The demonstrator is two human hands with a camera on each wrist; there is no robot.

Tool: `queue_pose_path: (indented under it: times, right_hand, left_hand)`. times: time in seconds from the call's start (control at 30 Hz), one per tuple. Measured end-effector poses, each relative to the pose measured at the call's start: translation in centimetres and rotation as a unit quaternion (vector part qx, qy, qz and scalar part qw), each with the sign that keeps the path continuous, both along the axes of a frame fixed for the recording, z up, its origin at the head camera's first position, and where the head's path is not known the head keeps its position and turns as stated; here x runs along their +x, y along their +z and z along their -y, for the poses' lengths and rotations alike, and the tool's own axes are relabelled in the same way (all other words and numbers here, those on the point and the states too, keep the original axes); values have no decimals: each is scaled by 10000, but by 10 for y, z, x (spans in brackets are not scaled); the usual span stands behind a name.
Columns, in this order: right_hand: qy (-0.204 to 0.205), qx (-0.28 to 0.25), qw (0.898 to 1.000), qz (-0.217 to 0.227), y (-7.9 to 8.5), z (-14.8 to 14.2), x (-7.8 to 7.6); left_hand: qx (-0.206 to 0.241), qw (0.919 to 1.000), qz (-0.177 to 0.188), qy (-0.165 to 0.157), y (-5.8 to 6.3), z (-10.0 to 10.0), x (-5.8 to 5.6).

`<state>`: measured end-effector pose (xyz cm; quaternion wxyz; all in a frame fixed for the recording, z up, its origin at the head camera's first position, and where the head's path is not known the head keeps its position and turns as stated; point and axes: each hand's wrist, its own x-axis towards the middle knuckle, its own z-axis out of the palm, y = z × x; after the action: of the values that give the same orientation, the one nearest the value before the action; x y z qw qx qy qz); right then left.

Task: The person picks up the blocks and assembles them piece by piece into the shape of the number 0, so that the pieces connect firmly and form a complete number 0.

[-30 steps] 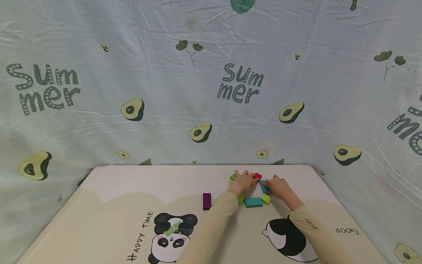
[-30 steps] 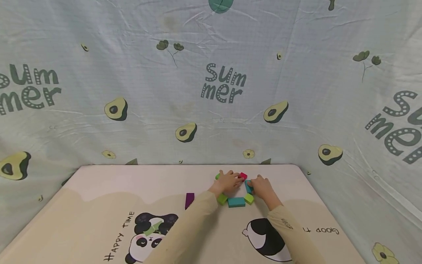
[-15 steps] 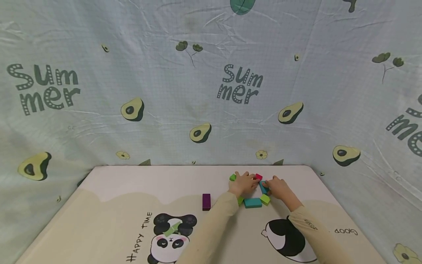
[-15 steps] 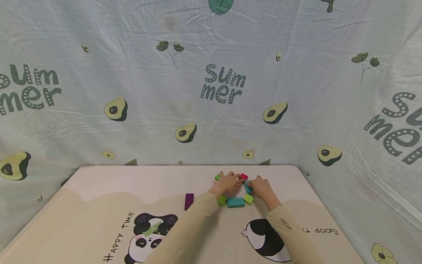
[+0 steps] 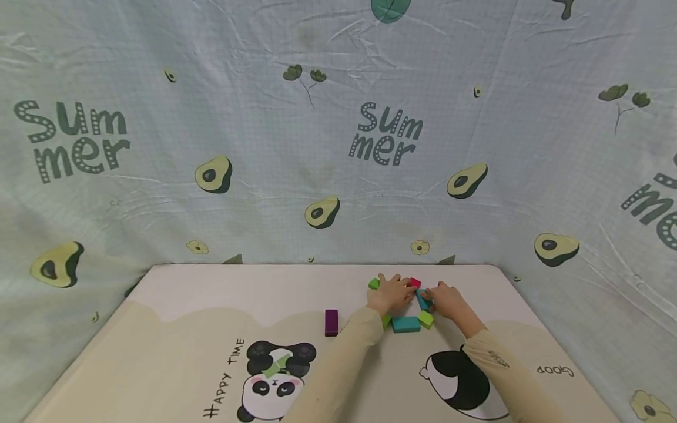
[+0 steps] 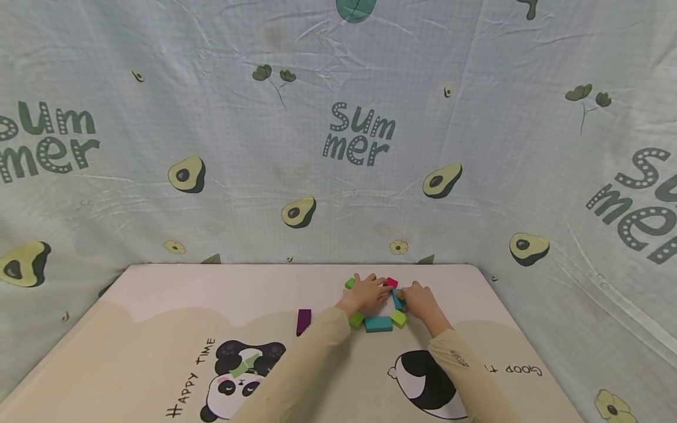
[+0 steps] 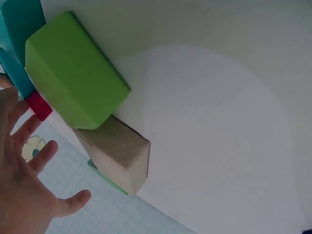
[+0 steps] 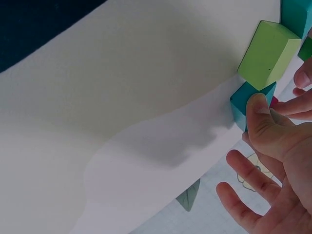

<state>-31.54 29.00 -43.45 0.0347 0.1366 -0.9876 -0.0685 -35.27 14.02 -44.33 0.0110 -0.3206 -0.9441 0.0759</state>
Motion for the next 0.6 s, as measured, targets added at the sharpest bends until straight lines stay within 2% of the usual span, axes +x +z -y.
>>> queue_pose_path:
  times: [0.43,0.6]
  right_hand:
    - [12,18,10000,51,0,0,1]
    - [85,75,9999,-9,-1,0,0]
  left_hand:
    - [191,9998,-22,-83,0,2,-1]
    - [91,9999,-38,-91,1,2,0]
